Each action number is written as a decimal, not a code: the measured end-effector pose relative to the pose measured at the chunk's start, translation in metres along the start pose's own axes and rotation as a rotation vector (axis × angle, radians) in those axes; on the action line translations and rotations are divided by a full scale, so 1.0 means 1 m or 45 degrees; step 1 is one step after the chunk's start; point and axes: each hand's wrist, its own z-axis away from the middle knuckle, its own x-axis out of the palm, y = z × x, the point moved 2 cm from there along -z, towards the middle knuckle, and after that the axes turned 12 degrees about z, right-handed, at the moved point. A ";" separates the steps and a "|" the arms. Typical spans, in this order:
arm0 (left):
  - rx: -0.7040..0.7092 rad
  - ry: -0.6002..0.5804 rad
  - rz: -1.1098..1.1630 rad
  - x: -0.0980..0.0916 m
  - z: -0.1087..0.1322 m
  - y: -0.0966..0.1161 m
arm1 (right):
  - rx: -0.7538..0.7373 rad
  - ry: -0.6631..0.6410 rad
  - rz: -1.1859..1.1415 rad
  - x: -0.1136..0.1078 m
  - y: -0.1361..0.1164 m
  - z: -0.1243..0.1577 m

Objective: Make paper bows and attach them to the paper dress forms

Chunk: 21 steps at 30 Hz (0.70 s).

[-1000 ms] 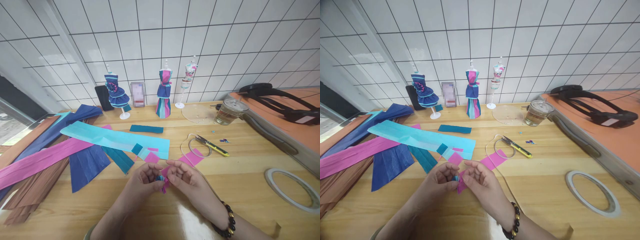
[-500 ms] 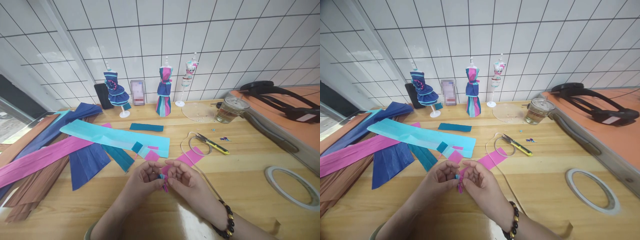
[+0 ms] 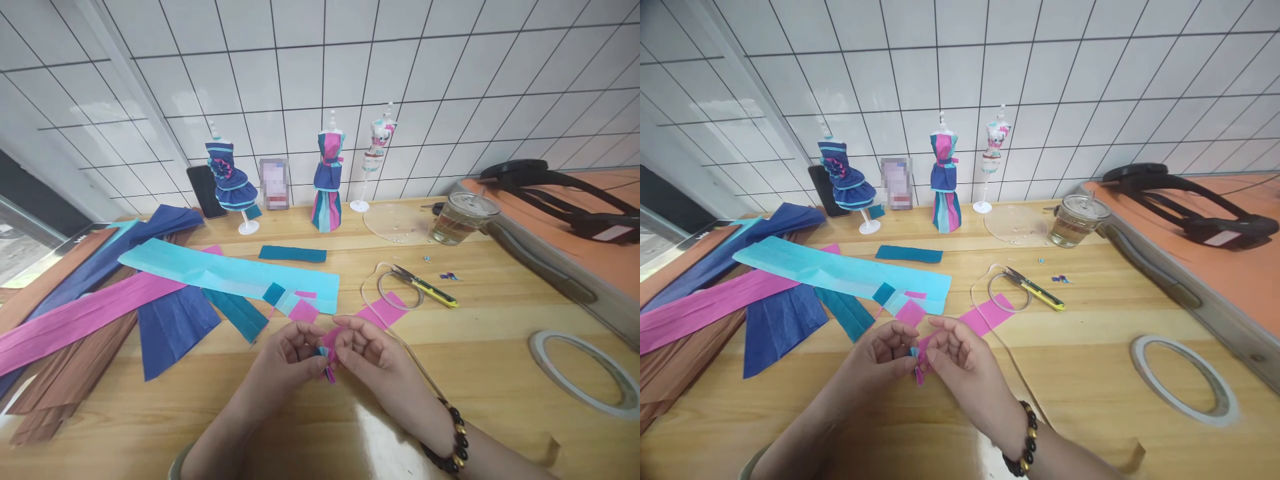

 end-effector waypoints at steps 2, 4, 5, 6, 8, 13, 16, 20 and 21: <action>-0.005 0.036 0.037 -0.001 0.000 0.001 | 0.021 0.020 -0.009 -0.002 -0.001 -0.001; -0.010 0.113 0.088 -0.002 0.000 0.002 | 0.037 0.024 -0.019 -0.003 -0.001 -0.001; -0.005 0.153 0.115 -0.002 0.000 0.002 | 0.038 0.015 -0.021 -0.003 -0.001 -0.001; 0.004 0.187 0.142 -0.003 0.001 0.003 | 0.038 -0.002 -0.023 -0.002 -0.001 0.000; 0.026 0.231 0.178 -0.003 0.001 0.003 | 0.041 -0.051 -0.037 0.001 0.001 0.001; 0.012 0.252 0.213 -0.004 0.002 0.001 | 0.069 -0.119 -0.110 0.008 0.009 0.001; 0.035 0.213 0.169 -0.005 0.002 0.000 | 0.088 -0.103 -0.091 0.009 0.010 0.001; 0.074 0.147 0.019 -0.005 0.002 0.000 | 0.058 -0.049 -0.030 0.005 0.006 0.001; 0.082 0.145 -0.023 -0.005 0.002 0.001 | 0.045 -0.046 -0.017 0.004 0.005 0.001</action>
